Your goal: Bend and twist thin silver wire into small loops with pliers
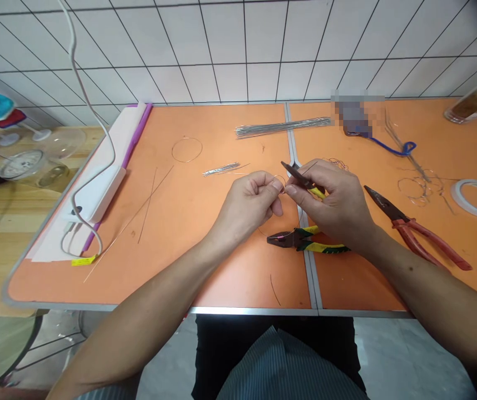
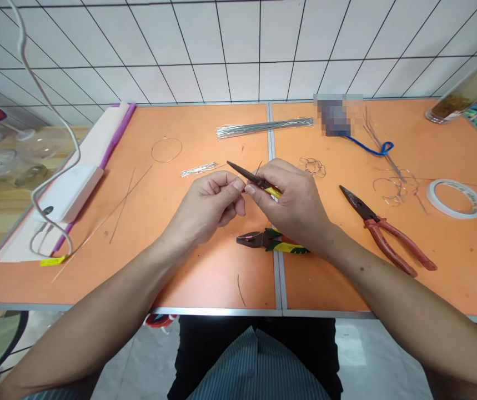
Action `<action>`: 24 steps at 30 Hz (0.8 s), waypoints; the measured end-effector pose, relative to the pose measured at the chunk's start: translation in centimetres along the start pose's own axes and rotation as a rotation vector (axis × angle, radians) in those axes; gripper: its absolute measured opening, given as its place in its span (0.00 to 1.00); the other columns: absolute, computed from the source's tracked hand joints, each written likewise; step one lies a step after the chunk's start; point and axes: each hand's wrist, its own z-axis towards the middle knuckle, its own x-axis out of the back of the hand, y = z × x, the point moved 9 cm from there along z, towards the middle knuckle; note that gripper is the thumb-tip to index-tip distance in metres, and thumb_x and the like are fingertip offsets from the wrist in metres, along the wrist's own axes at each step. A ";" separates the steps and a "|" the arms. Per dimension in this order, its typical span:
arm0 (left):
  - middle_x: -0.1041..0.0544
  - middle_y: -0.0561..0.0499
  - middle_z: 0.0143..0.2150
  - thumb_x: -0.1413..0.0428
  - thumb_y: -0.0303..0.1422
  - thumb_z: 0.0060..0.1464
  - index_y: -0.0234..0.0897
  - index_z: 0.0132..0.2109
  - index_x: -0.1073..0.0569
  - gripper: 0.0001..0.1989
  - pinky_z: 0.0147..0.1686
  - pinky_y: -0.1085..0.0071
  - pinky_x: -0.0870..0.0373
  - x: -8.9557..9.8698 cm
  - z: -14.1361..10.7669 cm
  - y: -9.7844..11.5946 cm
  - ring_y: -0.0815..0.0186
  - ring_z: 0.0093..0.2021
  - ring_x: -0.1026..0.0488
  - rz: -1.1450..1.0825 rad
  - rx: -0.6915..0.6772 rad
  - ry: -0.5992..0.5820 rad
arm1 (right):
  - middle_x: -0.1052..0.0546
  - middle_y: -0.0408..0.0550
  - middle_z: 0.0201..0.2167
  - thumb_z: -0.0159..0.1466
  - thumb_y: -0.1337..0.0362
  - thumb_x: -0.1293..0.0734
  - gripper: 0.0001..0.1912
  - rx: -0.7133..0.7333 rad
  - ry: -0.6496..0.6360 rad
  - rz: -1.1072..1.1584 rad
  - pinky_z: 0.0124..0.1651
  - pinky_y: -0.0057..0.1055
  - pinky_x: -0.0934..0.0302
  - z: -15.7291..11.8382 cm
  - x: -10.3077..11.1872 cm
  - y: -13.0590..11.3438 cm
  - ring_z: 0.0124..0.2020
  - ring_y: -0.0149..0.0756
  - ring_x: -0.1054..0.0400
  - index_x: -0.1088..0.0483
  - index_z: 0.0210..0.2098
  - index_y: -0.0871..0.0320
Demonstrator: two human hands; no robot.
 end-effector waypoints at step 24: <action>0.16 0.49 0.30 0.36 0.32 0.65 0.38 0.37 0.23 0.07 0.22 0.73 0.46 0.1 0.0 0.0 0.74 0.20 0.40 -0.002 -0.015 -0.002 | 0.16 0.49 0.40 0.76 0.59 0.28 0.09 0.088 0.076 0.036 0.43 0.46 0.28 0.1 0.5 0.9 0.40 0.45 0.23 0.19 0.37 0.48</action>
